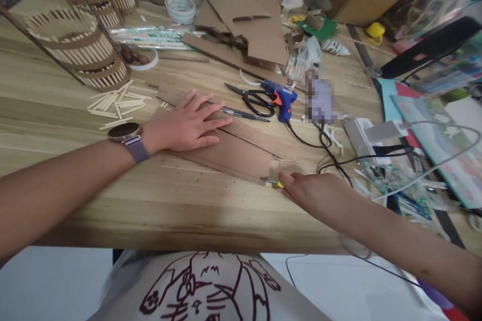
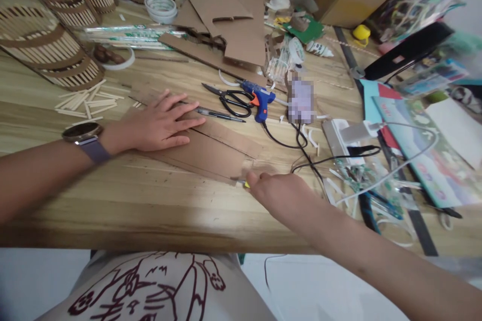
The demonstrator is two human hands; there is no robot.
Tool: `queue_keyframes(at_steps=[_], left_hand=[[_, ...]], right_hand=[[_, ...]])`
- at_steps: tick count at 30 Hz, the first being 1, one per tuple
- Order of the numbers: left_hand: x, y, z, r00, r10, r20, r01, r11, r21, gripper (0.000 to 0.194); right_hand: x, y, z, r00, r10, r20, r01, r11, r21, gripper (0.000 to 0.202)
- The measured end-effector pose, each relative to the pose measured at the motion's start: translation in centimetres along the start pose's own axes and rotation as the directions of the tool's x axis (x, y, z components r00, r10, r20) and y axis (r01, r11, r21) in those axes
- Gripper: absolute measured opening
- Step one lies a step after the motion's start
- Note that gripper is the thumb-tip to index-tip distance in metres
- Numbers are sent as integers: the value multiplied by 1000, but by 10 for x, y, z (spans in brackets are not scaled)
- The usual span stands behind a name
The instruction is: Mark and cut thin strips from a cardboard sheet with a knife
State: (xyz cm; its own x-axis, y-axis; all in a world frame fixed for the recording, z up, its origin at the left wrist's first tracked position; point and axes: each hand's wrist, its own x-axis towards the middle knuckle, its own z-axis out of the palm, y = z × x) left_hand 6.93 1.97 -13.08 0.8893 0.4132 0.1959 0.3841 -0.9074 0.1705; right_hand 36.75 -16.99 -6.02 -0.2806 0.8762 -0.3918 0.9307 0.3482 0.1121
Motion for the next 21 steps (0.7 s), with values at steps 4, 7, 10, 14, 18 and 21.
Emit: queue_keyframes(at_steps=[4, 7, 10, 14, 18, 21], left_hand=[[0, 1, -1, 1000, 6, 21, -7, 1000, 23, 58], [0, 1, -1, 1000, 6, 12, -7, 1000, 28, 58], [-1, 2, -2, 1000, 7, 17, -7, 999, 33, 57], [-1, 3, -3, 1000, 0, 10, 0, 1000, 26, 58], [-1, 2, -2, 1000, -3, 10, 3, 1000, 25, 57], [0, 2, 1, 1000, -3, 2, 3, 999, 40, 57]], right_hand=[[2, 3, -6, 985, -70, 160, 76, 997, -33, 23], [3, 4, -6, 982, -75, 172, 81, 996, -32, 21], [3, 4, -1, 983, -68, 170, 81, 994, -70, 19], [-1, 6, 5, 985, -67, 161, 83, 992, -97, 15], [-9, 11, 8, 985, -65, 162, 80, 993, -82, 19], [-14, 15, 11, 988, -35, 152, 51, 993, -103, 23]])
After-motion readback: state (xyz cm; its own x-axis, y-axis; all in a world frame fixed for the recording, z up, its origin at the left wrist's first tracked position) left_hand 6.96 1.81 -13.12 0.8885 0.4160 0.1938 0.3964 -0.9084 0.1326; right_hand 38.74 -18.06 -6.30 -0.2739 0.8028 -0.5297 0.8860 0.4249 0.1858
